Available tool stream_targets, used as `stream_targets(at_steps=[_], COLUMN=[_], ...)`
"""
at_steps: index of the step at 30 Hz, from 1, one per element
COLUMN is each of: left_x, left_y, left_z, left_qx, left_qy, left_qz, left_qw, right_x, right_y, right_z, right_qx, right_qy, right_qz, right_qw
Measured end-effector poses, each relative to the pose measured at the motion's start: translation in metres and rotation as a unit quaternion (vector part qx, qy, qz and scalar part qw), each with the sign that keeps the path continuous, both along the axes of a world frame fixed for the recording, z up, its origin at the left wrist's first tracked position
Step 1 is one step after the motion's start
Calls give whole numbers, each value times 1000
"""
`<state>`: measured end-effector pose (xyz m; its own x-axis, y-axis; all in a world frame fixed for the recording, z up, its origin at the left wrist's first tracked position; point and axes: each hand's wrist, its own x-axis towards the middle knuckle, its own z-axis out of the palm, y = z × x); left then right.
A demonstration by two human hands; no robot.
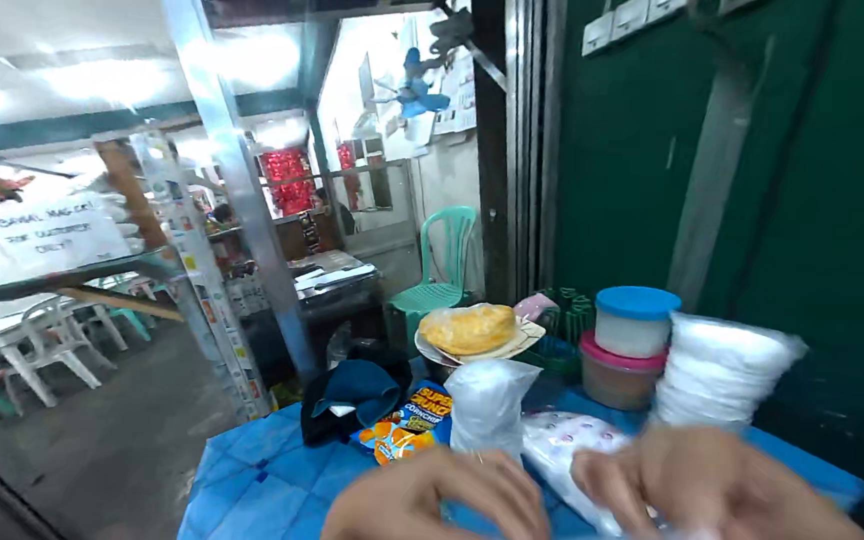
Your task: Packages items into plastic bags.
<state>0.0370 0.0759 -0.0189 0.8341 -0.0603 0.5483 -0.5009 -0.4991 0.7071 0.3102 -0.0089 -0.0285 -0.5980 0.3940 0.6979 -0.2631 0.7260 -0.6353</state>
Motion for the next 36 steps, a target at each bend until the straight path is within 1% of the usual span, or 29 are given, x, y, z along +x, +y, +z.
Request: stream_targets(at_steps=[1,2,3,4,6,7,9,12,14,15,17,18,19,20,21,22,23,24,26,27,29,31,33,35,36], left_x=[3,9,15,21,36,45,57,58,57,56,54,53,53,53,53,53,52,51,49,49,49,48,47,48,49], left_y=[4,8,13,18,34,47,68,71,69,68,68,68,67,66,65,65,65,66,68,67,62,52,42,32,28], left_z=[8,17,24,27,17,5,-22,-48,-59,-66,-79,-83,-85,-88,-90,-93,-97,-103,-113,-117,-117,-116,-110,-102,-99], left_qx=[-65,-139,-202,-244,-316,-364,-452,-518,-538,-546,-550,-549,-550,-553,-555,-556,-552,-544,-522,-518,-523,-517,-487,-438,-400], left_qy=[-9,-20,-21,-15,5,7,7,11,16,20,20,18,14,7,1,-8,-15,-19,-26,-29,-41,-69,-80,-59,-42], left_qz=[63,145,218,277,346,350,324,275,263,260,254,253,257,265,276,286,292,297,314,327,346,347,351,375,393], left_qw=[996,979,955,929,884,863,831,810,800,796,795,796,794,790,785,781,781,784,793,790,778,779,795,815,827], right_x=[2,1,-3,-6,-11,-12,-14,-14,-13,-18,-38,-35,-35,-44,-40,-22,-14,-15,-26,-33,-41,-47,-52,-62,-68], right_y=[10,20,33,48,81,95,113,118,114,106,75,69,65,62,70,90,105,109,105,103,101,102,103,98,95], right_z=[9,20,30,35,32,25,8,-8,-11,-8,24,33,34,30,9,-27,-52,-64,-79,-88,-102,-109,-112,-109,-108], right_qx=[-58,-126,-194,-250,-327,-352,-387,-419,-444,-442,-411,-373,-348,-355,-338,-281,-263,-256,-225,-198,-160,-169,-183,-201,-207], right_qy=[26,58,87,99,57,22,-26,-57,-67,-75,-134,-193,-215,-170,-118,-75,-32,0,46,63,101,159,206,214,215], right_qz=[-34,-82,-153,-229,-338,-362,-388,-359,-351,-375,-442,-435,-436,-471,-476,-447,-436,-442,-506,-549,-598,-601,-590,-591,-585], right_qw=[997,987,965,936,881,863,836,832,822,811,786,796,802,790,803,846,860,860,831,810,779,765,759,751,754])
